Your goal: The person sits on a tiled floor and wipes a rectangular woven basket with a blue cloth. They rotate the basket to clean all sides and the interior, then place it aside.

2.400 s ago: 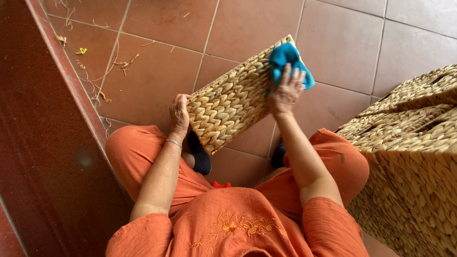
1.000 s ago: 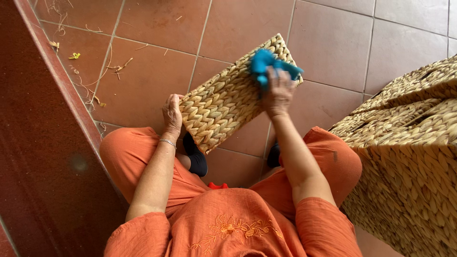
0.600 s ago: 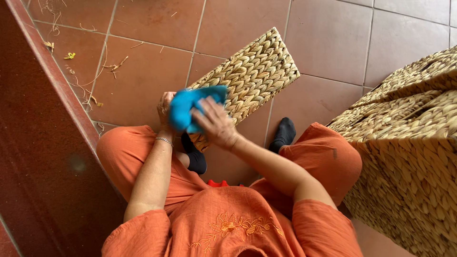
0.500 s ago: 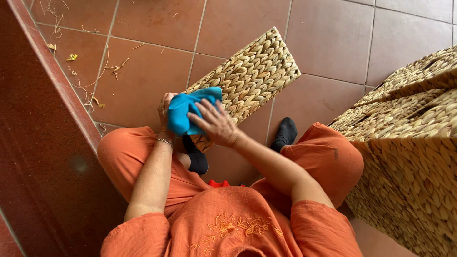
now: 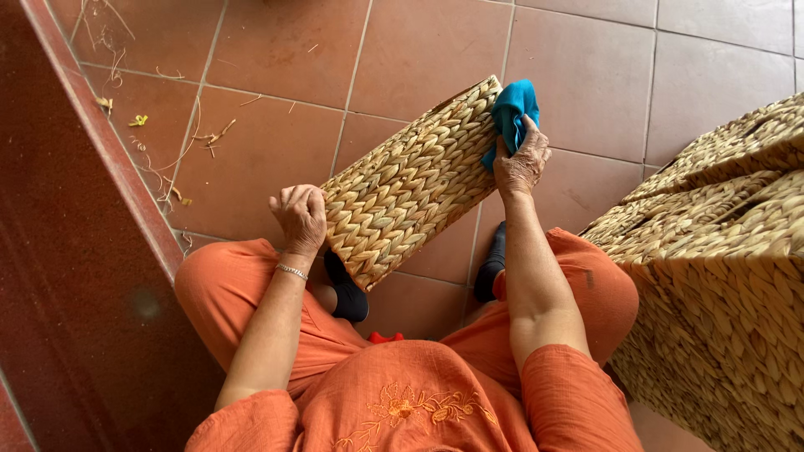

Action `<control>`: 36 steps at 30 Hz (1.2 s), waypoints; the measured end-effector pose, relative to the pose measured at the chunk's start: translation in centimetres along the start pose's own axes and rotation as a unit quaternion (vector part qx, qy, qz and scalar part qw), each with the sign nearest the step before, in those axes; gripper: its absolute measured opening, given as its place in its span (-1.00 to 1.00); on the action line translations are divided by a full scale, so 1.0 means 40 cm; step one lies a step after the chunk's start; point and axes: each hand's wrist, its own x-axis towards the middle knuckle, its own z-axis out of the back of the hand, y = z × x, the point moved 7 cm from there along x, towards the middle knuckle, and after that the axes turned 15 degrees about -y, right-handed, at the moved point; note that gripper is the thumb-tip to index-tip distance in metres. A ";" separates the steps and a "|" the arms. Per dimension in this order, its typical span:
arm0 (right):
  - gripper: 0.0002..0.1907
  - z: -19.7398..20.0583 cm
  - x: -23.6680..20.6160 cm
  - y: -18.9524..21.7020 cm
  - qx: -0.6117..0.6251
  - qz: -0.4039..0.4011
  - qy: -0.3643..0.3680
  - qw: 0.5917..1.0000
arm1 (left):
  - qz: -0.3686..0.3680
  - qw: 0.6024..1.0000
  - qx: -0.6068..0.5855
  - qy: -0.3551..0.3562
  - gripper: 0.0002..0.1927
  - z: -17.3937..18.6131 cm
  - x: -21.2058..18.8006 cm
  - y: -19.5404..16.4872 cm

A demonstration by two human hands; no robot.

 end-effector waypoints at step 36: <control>-0.45 0.012 -0.025 -0.062 0.143 -0.062 -0.046 0.987 | 0.060 0.992 0.027 0.110 -0.62 -0.168 0.091 -0.074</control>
